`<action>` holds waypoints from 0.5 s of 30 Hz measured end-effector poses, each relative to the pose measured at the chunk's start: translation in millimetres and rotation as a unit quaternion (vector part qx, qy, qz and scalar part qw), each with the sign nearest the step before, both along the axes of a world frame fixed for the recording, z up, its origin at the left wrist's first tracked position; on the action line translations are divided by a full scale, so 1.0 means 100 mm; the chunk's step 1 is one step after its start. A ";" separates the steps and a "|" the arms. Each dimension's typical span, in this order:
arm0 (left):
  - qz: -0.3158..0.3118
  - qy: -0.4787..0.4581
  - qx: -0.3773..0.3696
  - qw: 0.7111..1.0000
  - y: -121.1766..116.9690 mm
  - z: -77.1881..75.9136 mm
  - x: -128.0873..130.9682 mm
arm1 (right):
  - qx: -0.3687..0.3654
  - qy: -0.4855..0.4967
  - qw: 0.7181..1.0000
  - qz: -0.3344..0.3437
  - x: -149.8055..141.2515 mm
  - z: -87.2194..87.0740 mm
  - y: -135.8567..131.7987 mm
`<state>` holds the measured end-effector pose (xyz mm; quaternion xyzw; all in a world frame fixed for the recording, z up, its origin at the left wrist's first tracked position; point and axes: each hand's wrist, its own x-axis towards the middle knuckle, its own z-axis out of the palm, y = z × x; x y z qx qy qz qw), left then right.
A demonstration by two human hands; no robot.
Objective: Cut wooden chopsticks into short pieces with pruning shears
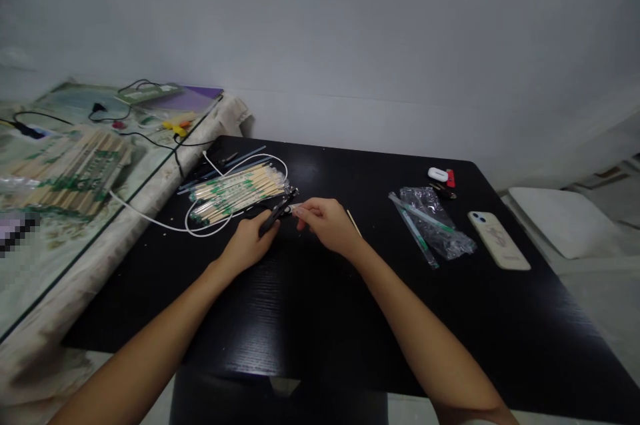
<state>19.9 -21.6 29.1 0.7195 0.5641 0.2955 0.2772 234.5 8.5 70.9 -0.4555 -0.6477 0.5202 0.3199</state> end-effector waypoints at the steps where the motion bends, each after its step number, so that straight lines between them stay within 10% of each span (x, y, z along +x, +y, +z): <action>1: 0.006 0.004 0.001 1.000 0.00 0.01 -0.01 | -0.005 0.003 1.000 0.000 0.01 0.01 0.00; 9: 0.053 0.122 -0.007 0.991 0.00 0.06 -0.02 | 0.013 0.007 1.000 0.006 0.03 0.14 -0.02; 15: 0.073 0.261 -0.020 0.962 -0.01 0.08 0.02 | 0.202 -0.141 0.968 -0.040 0.01 0.19 -0.15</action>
